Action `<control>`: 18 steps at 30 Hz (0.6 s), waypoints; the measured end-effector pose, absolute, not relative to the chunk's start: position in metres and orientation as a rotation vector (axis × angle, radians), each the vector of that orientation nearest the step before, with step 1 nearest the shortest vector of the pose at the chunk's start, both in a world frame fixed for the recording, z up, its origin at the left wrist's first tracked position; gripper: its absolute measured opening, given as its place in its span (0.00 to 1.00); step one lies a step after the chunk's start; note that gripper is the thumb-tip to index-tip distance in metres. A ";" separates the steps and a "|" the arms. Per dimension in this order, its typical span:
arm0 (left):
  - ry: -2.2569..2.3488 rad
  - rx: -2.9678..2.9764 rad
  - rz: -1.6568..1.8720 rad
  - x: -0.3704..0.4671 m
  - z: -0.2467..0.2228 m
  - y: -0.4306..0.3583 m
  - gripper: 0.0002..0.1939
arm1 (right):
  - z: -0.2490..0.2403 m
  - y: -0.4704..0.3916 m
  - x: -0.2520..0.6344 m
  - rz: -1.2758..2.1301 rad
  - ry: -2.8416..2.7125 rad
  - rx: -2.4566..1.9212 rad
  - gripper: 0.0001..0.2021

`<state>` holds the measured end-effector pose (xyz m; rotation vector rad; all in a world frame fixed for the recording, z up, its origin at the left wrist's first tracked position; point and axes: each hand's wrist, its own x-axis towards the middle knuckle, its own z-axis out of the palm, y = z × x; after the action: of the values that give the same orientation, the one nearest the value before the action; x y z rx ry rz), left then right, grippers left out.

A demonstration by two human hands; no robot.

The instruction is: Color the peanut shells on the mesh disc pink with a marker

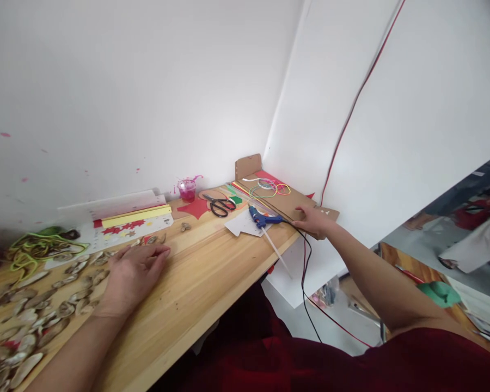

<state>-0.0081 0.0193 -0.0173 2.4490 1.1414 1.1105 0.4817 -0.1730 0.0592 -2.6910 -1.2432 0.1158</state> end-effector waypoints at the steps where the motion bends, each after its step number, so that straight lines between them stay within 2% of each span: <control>1: 1.151 2.453 1.082 -0.008 -0.017 0.019 0.14 | 0.058 -0.173 0.479 0.102 -1.257 -2.690 0.35; 7: 1.159 2.457 0.908 -0.009 -0.011 0.018 0.15 | 0.060 -0.173 0.467 0.042 -1.326 -2.704 0.33; 14: 1.149 2.426 0.862 -0.009 -0.011 0.018 0.16 | 0.060 -0.175 0.457 -0.012 -1.431 -2.742 0.24; 18: 1.151 2.399 0.860 -0.010 -0.010 0.018 0.16 | 0.052 -0.171 0.451 -0.048 -1.500 -2.759 0.23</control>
<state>-0.0098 0.0176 -0.0102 2.3992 1.1508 0.8604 0.4509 -0.1706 0.0520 -2.7587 -1.5003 -0.0478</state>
